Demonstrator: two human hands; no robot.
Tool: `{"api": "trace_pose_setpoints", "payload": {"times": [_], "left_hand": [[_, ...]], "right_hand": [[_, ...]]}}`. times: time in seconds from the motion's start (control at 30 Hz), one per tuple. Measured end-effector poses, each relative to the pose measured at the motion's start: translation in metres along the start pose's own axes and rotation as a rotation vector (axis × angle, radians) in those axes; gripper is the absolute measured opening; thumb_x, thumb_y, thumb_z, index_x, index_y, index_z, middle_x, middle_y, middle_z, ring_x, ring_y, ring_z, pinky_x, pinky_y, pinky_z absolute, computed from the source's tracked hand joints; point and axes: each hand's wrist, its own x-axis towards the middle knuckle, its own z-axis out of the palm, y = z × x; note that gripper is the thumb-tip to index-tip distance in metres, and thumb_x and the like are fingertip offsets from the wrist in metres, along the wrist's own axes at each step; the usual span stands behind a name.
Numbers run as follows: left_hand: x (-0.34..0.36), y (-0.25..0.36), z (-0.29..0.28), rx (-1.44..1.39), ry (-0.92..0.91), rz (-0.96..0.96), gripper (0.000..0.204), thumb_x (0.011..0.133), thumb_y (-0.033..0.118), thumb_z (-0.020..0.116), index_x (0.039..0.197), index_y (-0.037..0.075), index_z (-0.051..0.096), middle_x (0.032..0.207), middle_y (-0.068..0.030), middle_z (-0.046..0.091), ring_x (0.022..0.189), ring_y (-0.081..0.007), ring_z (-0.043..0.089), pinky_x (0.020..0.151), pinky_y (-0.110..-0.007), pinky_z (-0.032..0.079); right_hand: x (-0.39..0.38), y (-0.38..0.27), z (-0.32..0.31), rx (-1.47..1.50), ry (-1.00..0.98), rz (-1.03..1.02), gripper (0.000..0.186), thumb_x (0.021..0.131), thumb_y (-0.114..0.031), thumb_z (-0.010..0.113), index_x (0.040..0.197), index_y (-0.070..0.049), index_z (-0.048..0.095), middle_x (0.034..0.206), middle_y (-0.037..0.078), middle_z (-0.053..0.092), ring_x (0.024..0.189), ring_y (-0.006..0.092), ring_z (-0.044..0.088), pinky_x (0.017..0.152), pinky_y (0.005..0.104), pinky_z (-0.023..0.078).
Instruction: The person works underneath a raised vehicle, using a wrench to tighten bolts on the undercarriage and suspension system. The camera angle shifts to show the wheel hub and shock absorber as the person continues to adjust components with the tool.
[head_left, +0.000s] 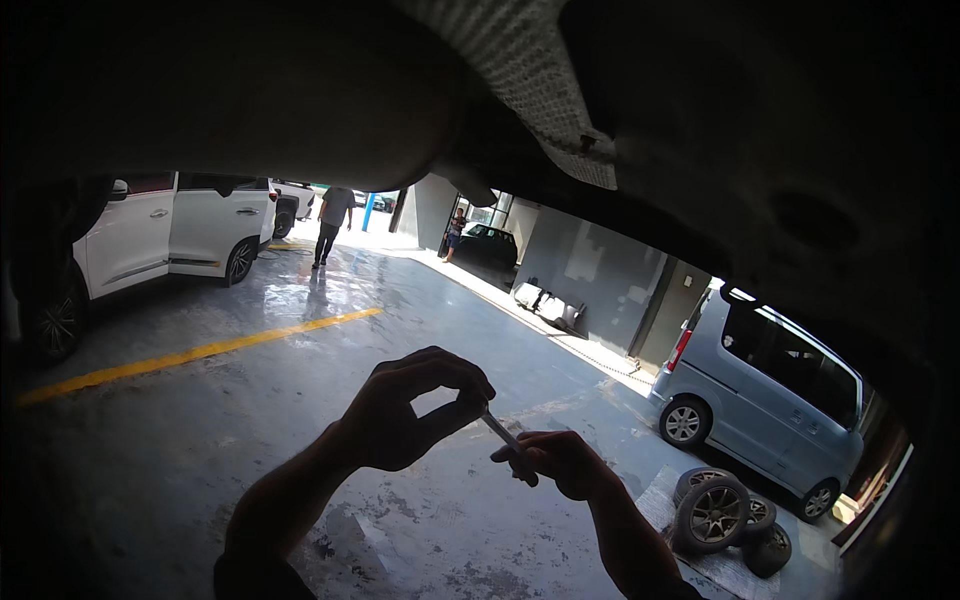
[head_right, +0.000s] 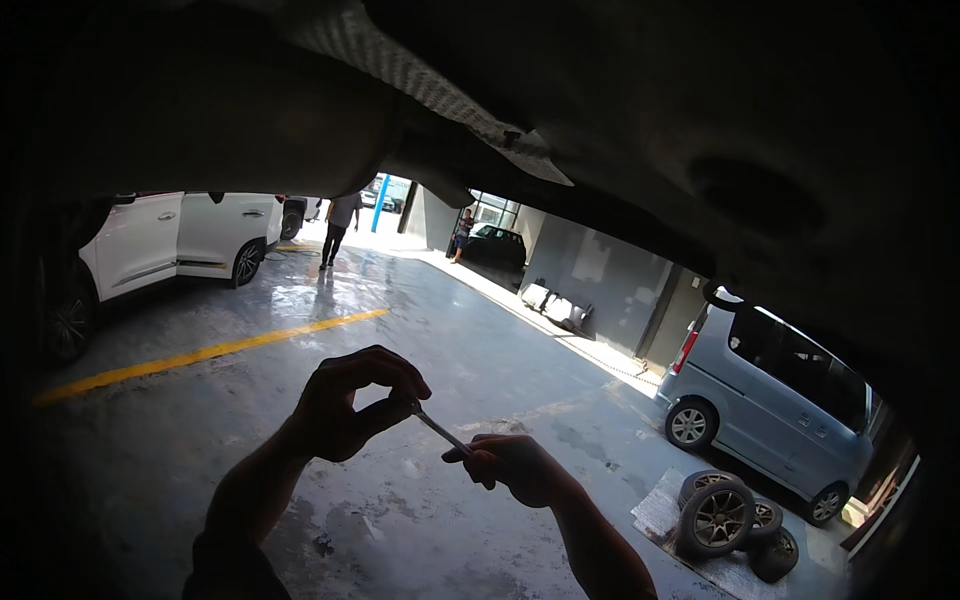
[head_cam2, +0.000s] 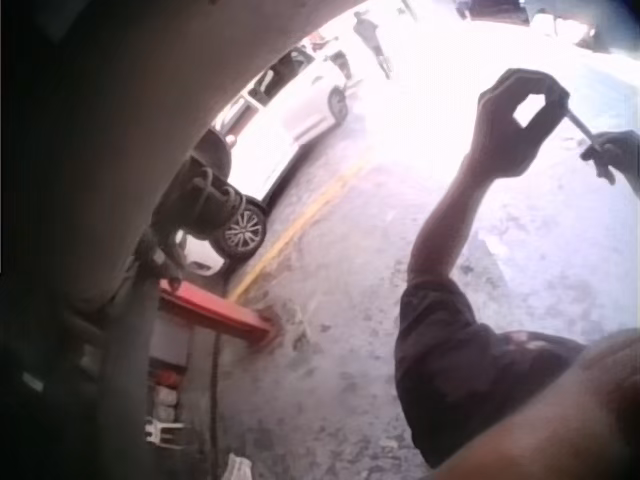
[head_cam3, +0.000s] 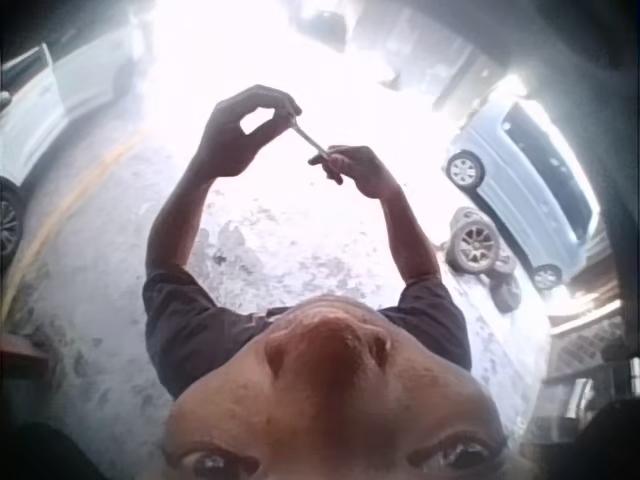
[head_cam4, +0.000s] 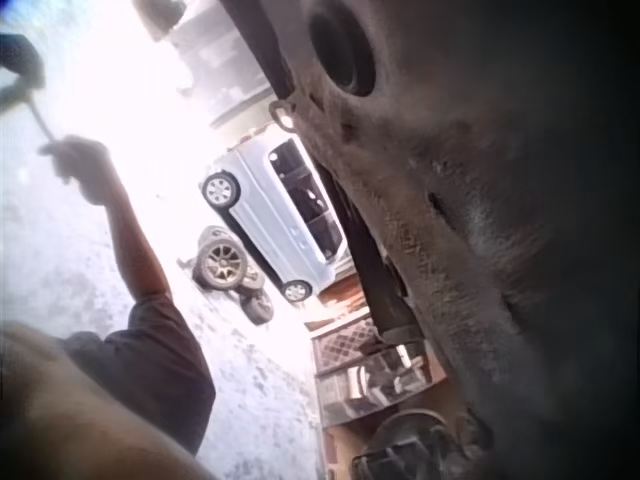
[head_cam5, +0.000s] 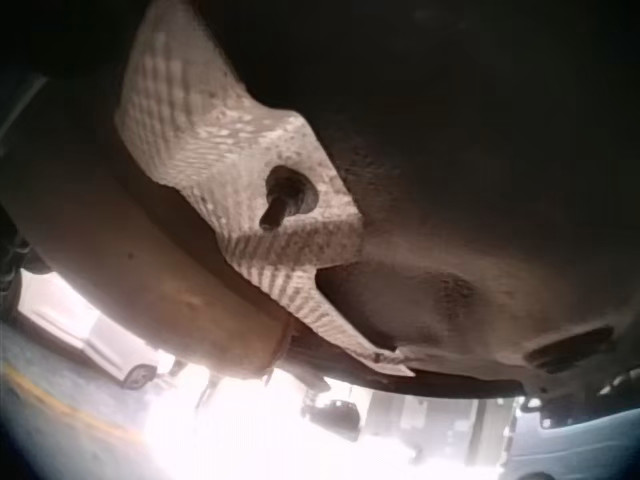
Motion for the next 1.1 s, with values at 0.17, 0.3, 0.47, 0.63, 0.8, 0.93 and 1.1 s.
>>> {"api": "trace_pose_setpoints", "payload": {"times": [0.17,0.3,0.47,0.63,0.8,0.93,1.1], "left_hand": [[0.04,0.008,0.008,-0.102,-0.13,0.173,0.025,0.082,0.009,0.072,0.106,0.009,0.068,0.11,-0.0078,0.066,0.106,-0.0207,0.063,0.092,-0.038,0.051],[0.051,0.011,-0.011,-0.064,-0.168,0.172,0.037,0.08,0.013,0.075,0.116,0.009,0.064,0.118,-0.0094,0.063,0.106,-0.0203,0.063,0.093,-0.037,0.051],[0.07,0.007,-0.015,0.044,0.034,0.114,0.021,0.079,0.012,0.077,0.095,0.005,0.066,0.092,-0.0057,0.069,0.086,-0.0154,0.068,0.084,-0.032,0.055],[0.073,0.027,-0.025,0.093,0.011,0.112,0.018,0.079,0.011,0.076,0.091,0.004,0.065,0.091,-0.0071,0.067,0.088,-0.0163,0.067,0.085,-0.035,0.053],[0.076,0.018,-0.007,-0.119,0.075,0.257,0.017,0.082,0.007,0.071,0.098,0.003,0.065,0.095,-0.0079,0.065,0.096,-0.0165,0.062,0.092,-0.038,0.048],[0.072,0.021,-0.01,-0.032,0.012,0.209,0.034,0.082,0.012,0.071,0.114,0.006,0.059,0.102,-0.0061,0.066,0.096,-0.0158,0.063,0.092,-0.037,0.047],[0.082,0.009,-0.035,0.355,-0.046,0.354,0.019,0.083,0.015,0.072,0.096,0.006,0.062,0.097,-0.0054,0.064,0.099,-0.0181,0.062,0.087,-0.036,0.049]], "right_hand": [[-0.004,-0.001,-0.016,0.443,-0.114,-0.231,0.027,0.093,-0.016,0.063,0.101,0.01,0.064,0.084,0.012,0.066,0.065,0.0157,0.06,0.062,0.0293,0.05],[-0.005,-0.028,-0.048,-0.773,0.347,-0.511,0.006,0.086,-0.004,0.065,0.088,0.001,0.068,0.079,0.006,0.069,0.064,0.0124,0.063,0.057,0.0263,0.05],[-0.007,-0.076,-0.033,-0.768,0.754,-0.447,0.003,0.079,-0.001,0.07,0.083,-0.002,0.069,0.077,0.007,0.068,0.065,0.0147,0.063,0.062,0.0264,0.049],[-0.008,-0.074,-0.034,-0.822,0.75,-0.52,0.006,0.082,0.001,0.064,0.087,0.0,0.068,0.076,0.007,0.065,0.065,0.0146,0.06,0.061,0.0263,0.046],[0.058,-0.049,0.013,-0.376,0.524,-0.466,0.01,0.094,-0.004,0.058,0.101,0.0,0.062,0.092,0.012,0.067,0.084,0.0181,0.066,0.076,0.0318,0.052],[0.095,-0.035,0.041,-0.336,0.493,-0.543,0.011,0.092,-0.001,0.059,0.103,0.0,0.06,0.098,0.011,0.067,0.09,0.0226,0.066,0.081,0.0334,0.052],[0.089,-0.019,-0.02,-0.358,0.498,-0.521,0.006,0.09,-0.002,0.062,0.096,-0.002,0.063,0.09,0.009,0.066,0.082,0.0202,0.065,0.075,0.0305,0.052]]}}
